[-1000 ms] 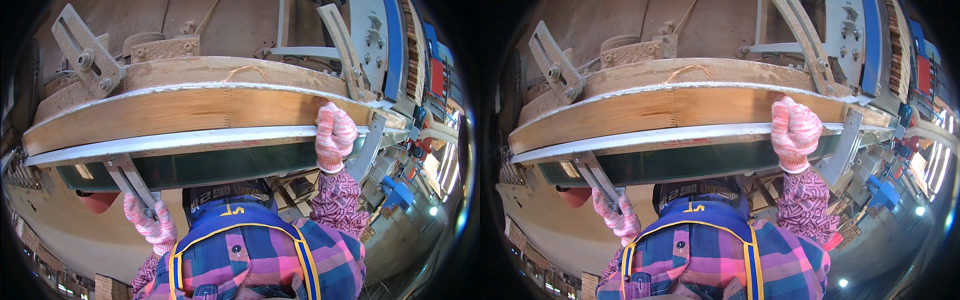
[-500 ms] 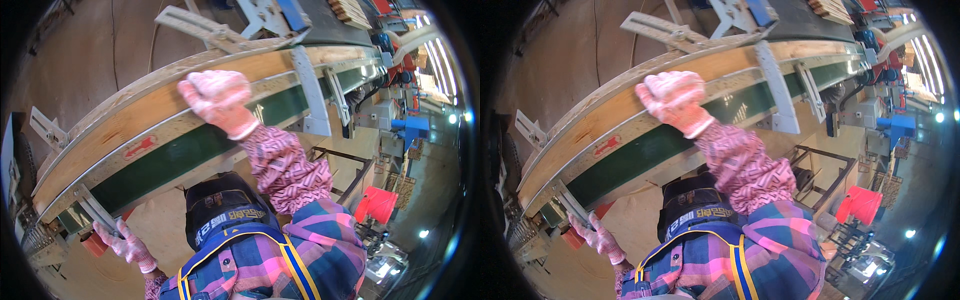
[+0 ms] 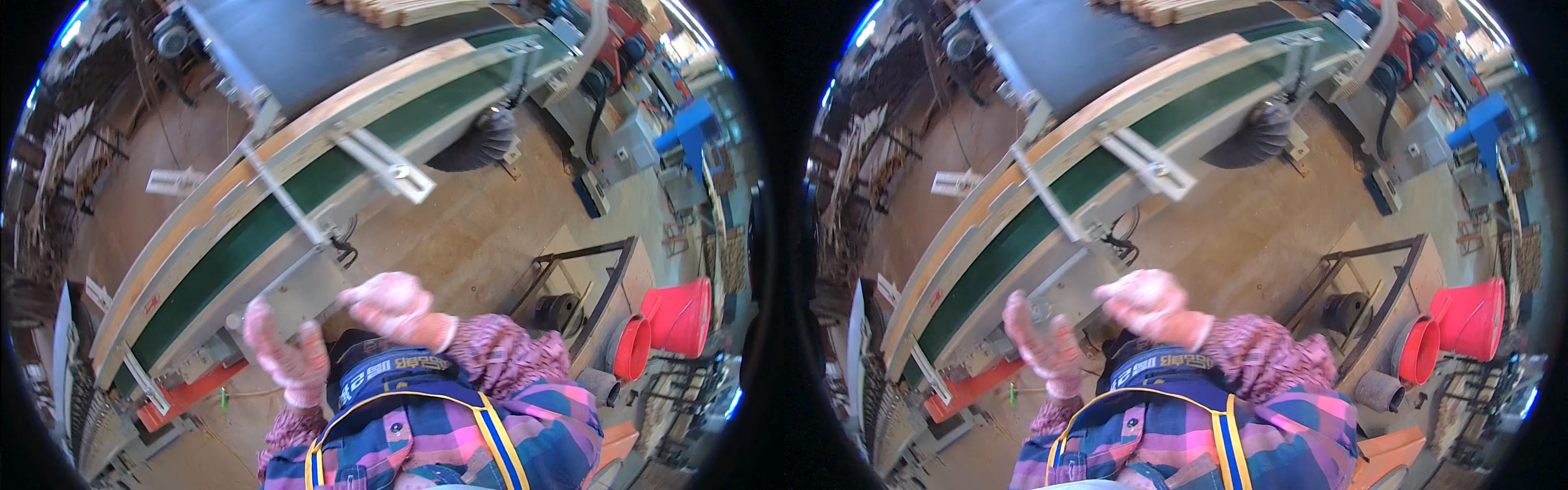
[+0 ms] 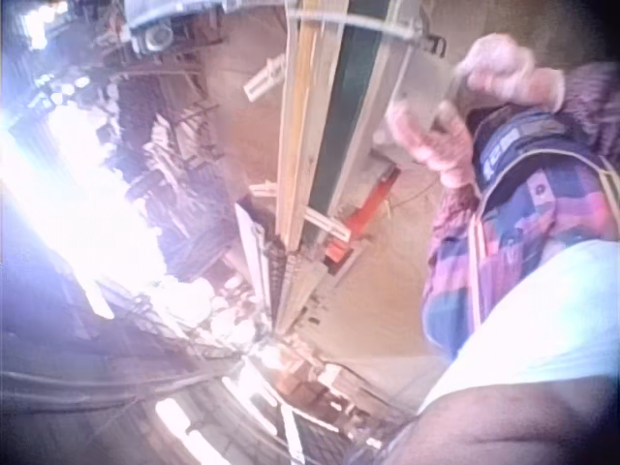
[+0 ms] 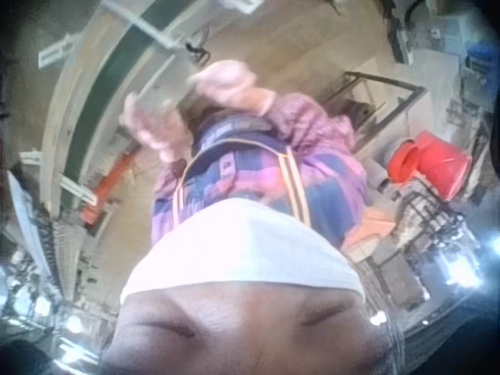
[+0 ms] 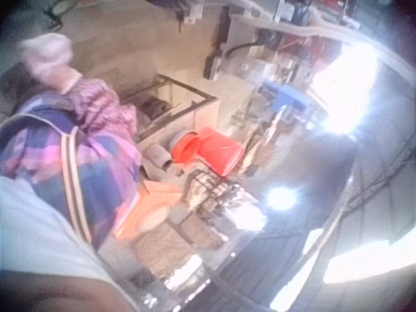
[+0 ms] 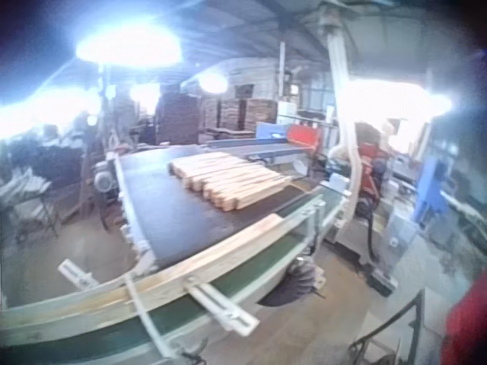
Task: The person feeds wooden planks into a conveyor belt machine, likely for sanding or planing. They handle the planks one by one, adjusting their position on the belt and stacking the processed pieces. The person also uses a wrench to adjust a component of the machinery.
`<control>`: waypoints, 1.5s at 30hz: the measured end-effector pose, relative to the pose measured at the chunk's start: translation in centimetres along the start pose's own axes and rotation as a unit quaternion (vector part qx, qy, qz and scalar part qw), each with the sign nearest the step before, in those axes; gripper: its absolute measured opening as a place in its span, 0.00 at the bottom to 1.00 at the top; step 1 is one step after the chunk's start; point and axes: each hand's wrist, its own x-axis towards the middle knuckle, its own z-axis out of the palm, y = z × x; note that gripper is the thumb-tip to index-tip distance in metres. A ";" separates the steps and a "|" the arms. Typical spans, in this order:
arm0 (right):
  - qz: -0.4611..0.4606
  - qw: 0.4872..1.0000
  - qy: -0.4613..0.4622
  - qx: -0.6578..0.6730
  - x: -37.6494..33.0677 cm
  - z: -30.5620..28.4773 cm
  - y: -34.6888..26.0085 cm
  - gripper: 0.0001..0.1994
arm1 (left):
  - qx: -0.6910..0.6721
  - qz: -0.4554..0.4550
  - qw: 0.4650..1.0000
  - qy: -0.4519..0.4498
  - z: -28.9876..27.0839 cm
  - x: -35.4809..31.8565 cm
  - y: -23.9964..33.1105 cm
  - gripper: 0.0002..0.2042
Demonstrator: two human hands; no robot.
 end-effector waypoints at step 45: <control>0.254 0.718 -0.622 0.180 40.9 -42.6 51.8 0.26 | 0.080 -0.321 0.896 0.296 65.8 28.9 28.3 0.21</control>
